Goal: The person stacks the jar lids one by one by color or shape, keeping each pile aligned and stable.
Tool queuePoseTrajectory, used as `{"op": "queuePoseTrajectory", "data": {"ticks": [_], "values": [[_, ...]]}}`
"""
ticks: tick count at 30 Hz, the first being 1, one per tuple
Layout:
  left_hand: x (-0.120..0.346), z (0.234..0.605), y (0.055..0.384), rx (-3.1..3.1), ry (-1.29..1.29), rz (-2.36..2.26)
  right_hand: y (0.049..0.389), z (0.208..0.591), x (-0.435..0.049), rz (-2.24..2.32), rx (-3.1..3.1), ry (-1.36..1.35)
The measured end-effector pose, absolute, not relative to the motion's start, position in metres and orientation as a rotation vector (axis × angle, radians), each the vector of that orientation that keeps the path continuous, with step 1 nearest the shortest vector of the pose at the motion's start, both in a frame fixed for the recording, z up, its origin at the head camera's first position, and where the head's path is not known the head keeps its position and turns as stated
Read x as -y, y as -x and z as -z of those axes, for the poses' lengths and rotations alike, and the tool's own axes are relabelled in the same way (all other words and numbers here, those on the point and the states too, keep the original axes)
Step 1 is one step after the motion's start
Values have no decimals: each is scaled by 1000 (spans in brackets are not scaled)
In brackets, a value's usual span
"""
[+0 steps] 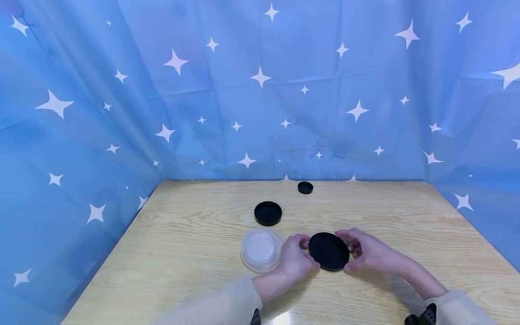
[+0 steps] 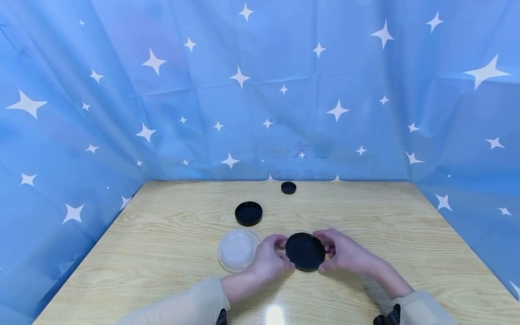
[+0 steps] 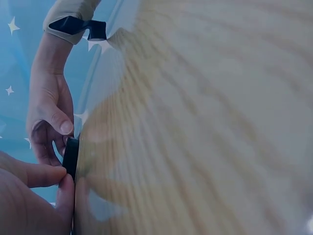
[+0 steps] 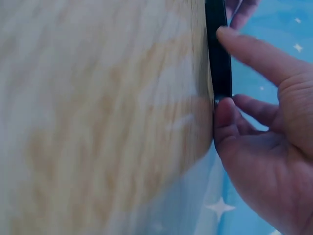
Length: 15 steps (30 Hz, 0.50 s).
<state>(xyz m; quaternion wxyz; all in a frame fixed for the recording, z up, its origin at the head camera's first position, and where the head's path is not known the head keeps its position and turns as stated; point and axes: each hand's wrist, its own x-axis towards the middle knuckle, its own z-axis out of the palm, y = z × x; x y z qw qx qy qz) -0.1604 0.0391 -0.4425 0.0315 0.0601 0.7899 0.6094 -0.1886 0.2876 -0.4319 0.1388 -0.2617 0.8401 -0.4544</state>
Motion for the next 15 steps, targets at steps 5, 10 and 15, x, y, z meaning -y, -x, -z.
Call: {"op": "queuePoseTrajectory", "data": {"ticks": [5,10,15], "values": [[-36,437,157,-2420,-166,-1907,191,427,-292,1338,-2480,783],[-16,413,158,-2387,-229,-1921,196,412,-292,1359,-2550,789],[15,385,172,-2434,-272,-1957,212,394,-285,1327,-2603,779]]}}
